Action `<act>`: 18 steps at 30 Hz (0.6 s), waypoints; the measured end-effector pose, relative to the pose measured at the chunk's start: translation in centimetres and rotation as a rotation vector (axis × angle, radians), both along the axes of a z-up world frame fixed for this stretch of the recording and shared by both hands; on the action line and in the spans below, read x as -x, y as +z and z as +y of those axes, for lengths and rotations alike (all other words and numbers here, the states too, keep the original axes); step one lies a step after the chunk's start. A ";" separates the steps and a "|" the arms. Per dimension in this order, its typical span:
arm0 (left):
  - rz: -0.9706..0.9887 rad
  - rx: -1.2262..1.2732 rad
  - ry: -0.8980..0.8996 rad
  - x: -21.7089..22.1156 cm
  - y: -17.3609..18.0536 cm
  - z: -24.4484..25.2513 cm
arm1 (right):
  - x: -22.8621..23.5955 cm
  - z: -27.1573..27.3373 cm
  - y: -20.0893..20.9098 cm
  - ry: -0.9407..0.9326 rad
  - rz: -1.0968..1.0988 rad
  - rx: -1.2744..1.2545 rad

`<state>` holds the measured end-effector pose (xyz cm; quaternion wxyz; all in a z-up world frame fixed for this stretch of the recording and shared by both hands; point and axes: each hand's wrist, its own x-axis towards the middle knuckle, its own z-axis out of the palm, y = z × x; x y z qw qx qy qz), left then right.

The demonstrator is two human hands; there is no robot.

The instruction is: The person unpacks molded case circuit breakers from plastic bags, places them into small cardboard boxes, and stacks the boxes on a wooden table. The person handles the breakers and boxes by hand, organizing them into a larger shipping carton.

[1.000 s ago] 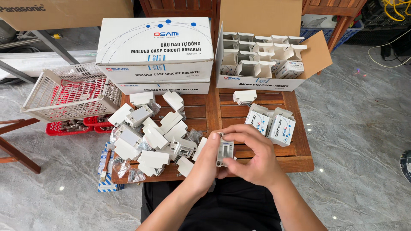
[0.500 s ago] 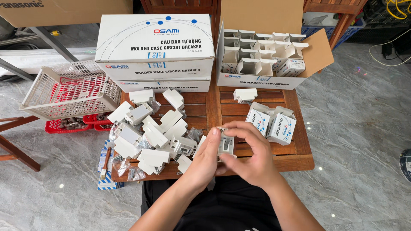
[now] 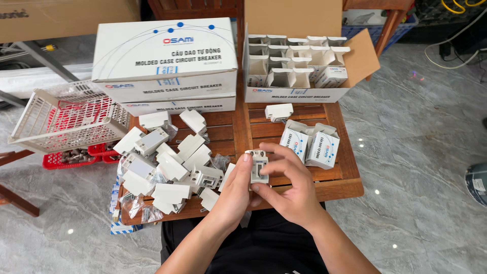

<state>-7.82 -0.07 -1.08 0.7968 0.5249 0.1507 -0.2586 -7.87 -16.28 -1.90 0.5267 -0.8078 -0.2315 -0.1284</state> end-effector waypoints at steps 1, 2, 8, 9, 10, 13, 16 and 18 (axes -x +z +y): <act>0.001 -0.003 -0.005 0.0 -0.2 -0.2 | 0.2 -0.3 0.0 -0.005 0.001 -0.003; 0.017 0.014 0.014 0.0 -0.3 -0.4 | 0.4 -0.5 0.0 -0.019 0.070 -0.054; -0.023 0.211 0.089 -0.3 -2.0 -2.1 | 1.1 -1.5 0.0 -0.147 0.070 0.048; -0.024 0.262 0.090 -0.4 -2.5 -2.4 | 1.3 -1.5 -0.1 -0.212 0.079 0.095; -0.024 0.258 0.088 -0.2 -2.4 -2.7 | 1.4 -1.7 -0.3 -0.214 0.080 0.091; -0.182 0.200 -0.011 0.0 -1.9 -3.2 | 1.5 -2.4 -0.9 -0.289 -0.029 0.086; -0.419 -0.091 -0.206 -0.5 -1.1 -3.6 | 1.5 -4.3 -2.0 -0.348 -0.052 0.085; -0.769 -0.345 -0.170 -1.3 -0.4 -4.0 | 1.1 -6.2 -3.1 -0.357 0.131 -0.051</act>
